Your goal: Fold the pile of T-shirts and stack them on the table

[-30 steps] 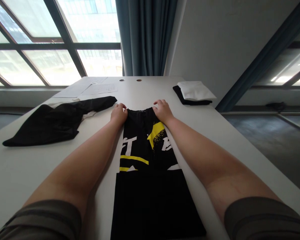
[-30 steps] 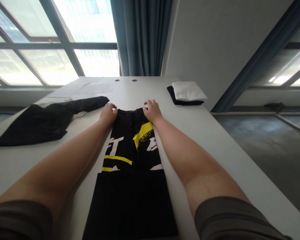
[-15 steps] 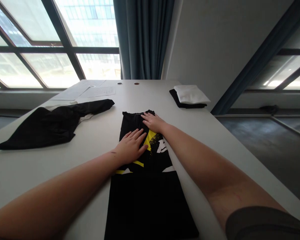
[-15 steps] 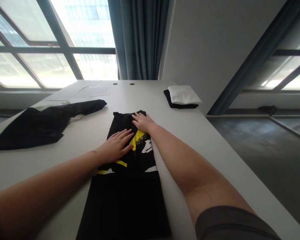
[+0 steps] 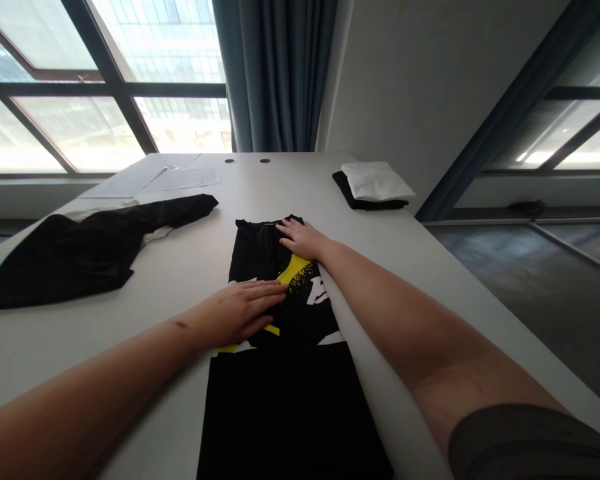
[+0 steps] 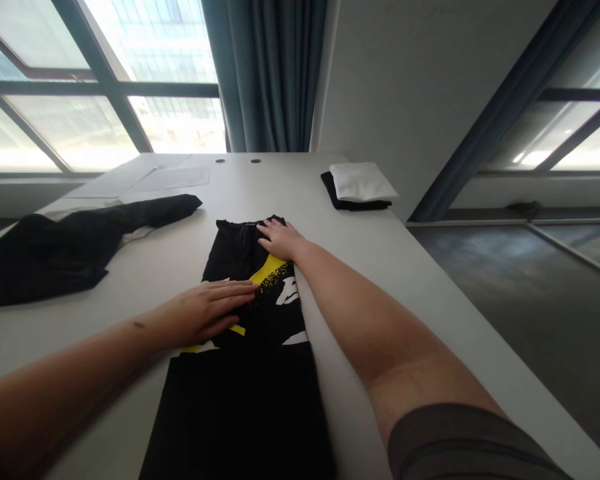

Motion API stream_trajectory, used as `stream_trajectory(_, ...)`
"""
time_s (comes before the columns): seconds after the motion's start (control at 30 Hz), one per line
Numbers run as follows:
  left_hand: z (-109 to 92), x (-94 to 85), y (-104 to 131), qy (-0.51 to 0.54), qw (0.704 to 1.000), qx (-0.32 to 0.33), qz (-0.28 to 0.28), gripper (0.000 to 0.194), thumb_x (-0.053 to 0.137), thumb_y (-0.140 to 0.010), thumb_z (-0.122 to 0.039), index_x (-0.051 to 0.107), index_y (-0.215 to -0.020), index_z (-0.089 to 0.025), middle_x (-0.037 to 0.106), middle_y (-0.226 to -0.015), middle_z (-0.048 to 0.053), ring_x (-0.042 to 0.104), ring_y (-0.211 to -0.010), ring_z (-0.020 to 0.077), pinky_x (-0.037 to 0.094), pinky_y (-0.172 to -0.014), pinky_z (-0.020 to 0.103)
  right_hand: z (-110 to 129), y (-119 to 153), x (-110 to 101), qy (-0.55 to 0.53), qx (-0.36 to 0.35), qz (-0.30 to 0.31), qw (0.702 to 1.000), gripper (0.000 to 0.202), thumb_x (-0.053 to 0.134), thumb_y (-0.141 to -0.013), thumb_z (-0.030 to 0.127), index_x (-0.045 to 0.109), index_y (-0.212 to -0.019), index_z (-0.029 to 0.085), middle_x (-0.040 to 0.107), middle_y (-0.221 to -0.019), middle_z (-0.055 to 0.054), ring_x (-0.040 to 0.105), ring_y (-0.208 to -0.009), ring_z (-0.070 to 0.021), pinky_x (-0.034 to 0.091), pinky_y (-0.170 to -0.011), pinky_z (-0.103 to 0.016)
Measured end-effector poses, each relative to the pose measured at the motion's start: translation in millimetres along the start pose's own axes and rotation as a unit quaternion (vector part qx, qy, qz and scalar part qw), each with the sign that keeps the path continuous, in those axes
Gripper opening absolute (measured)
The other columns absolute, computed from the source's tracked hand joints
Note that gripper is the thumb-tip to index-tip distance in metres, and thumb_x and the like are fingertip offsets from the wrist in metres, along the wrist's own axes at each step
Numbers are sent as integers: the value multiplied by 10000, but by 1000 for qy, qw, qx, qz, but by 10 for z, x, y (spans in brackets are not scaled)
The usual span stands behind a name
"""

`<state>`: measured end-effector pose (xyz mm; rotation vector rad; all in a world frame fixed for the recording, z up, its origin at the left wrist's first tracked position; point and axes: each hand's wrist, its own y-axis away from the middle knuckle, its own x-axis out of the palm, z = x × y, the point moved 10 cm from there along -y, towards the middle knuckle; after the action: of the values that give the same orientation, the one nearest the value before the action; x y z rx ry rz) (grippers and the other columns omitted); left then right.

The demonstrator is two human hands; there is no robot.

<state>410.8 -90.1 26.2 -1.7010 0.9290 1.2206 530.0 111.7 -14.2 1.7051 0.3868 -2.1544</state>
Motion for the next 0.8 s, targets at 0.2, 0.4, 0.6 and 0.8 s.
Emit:
stream_trajectory(0.2, -27, 70, 117, 64, 996, 5, 63, 625, 470, -1100, -405, 316, -1689, -263, 320, -1736, 78, 347, -1588, 273, 239, -1331, 478, -17, -17, 6, -4, -8, -5, 1000, 636, 413, -1084, 493, 368, -1680, 274, 238, -1770, -77, 190, -1635, -313, 143, -1305, -588)
stream_trajectory(0.4, 858, -61, 55, 52, 970, -233, -40, 595, 289, -1118, -510, 451, -1626, -245, 393, -1714, 68, 363, -1578, 272, 286, -1307, 480, -50, -15, -94, -24, 21, -46, 998, 610, 392, -1092, 419, 397, -1663, 206, 278, -1756, -126, 232, -1623, -301, 168, -1296, -587)
stream_trajectory(0.6, 1817, -33, 98, -38, 906, -418, -55, 613, 331, -1092, -505, 474, -1619, -227, 358, -1724, 127, 283, -1604, 371, 226, -1288, 593, -343, 79, -404, 15, 131, -190, 973, 511, 468, -1029, 343, 661, -1442, 112, 596, -1494, -216, 504, -1404, -364, 367, -1200, -507)
stream_trajectory(0.8, 2240, -117, -84, 20, 889, -439, -133, 555, 559, -997, -468, 611, -1501, -240, 493, -1643, 133, 377, -1551, 406, 209, -1280, 635, -646, 60, -356, -7, 200, -204, 958, 442, 614, -930, 417, 757, -1225, 121, 662, -1308, -220, 577, -1246, -377, 430, -1109, -473)
